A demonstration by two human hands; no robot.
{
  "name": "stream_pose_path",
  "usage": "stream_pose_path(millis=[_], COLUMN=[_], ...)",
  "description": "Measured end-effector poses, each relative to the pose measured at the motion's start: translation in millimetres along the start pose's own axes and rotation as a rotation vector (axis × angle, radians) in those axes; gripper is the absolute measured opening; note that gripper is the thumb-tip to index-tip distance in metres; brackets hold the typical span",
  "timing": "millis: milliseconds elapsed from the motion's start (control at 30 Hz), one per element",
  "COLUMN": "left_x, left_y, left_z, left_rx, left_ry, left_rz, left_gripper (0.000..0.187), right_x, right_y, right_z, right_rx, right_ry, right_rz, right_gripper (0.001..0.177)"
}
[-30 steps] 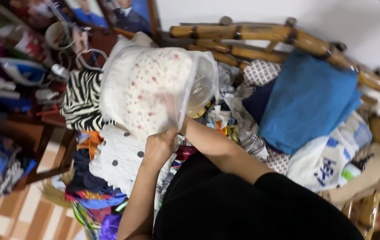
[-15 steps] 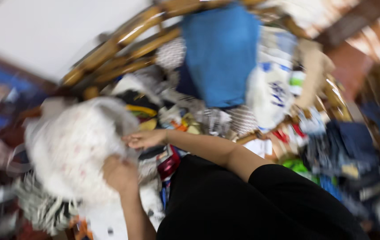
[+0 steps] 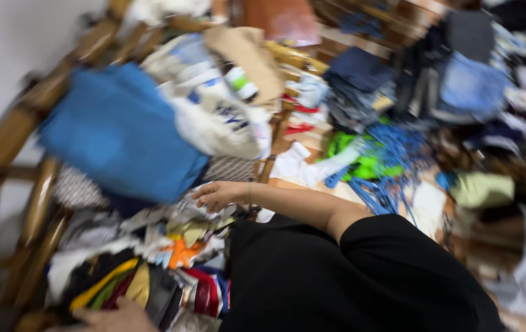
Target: The person sorts through a pile of clothes and other items on a wooden chair, picking up various garments and placing them into a clear plastic bag. They also handle a small bottle and a patterned cloth, moving them around the pile.
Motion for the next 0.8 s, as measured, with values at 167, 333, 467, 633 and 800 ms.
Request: stream_pose_path(millis=[167, 333, 467, 633, 800], left_x=[-68, -123, -172, -216, -235], left_y=[19, 52, 85, 98, 99], left_z=[1, 14, 22, 28, 34], left_rx=[0.095, 0.213, 0.333, 0.362, 0.393], left_ry=[0.175, 0.313, 0.39, 0.504, 0.561], left_rz=[0.016, 0.042, 0.05, 0.101, 0.104], left_gripper=[0.063, 0.064, 0.062, 0.064, 0.064], right_x=[-14, -19, -24, -30, -28], right_y=[-59, -102, -132, -161, -175], right_z=[52, 93, 124, 149, 177], right_rx=[-0.19, -0.347, -0.416, -0.493, -0.598], right_ry=[-0.061, -0.095, -0.138, -0.202, -0.201], right_rz=[-0.111, -0.203, -0.279, -0.421, -0.451], right_gripper=[0.048, 0.046, 0.043, 0.039, 0.035])
Point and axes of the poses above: each hand's wrist, its own z-axis away from the middle knuckle, its own y-axis out of the palm, x = y × z, the point moved 1 cm from there along -z, towards the middle knuckle, and after that the axes turned 6 degrees about z, right-handed, at the moved point
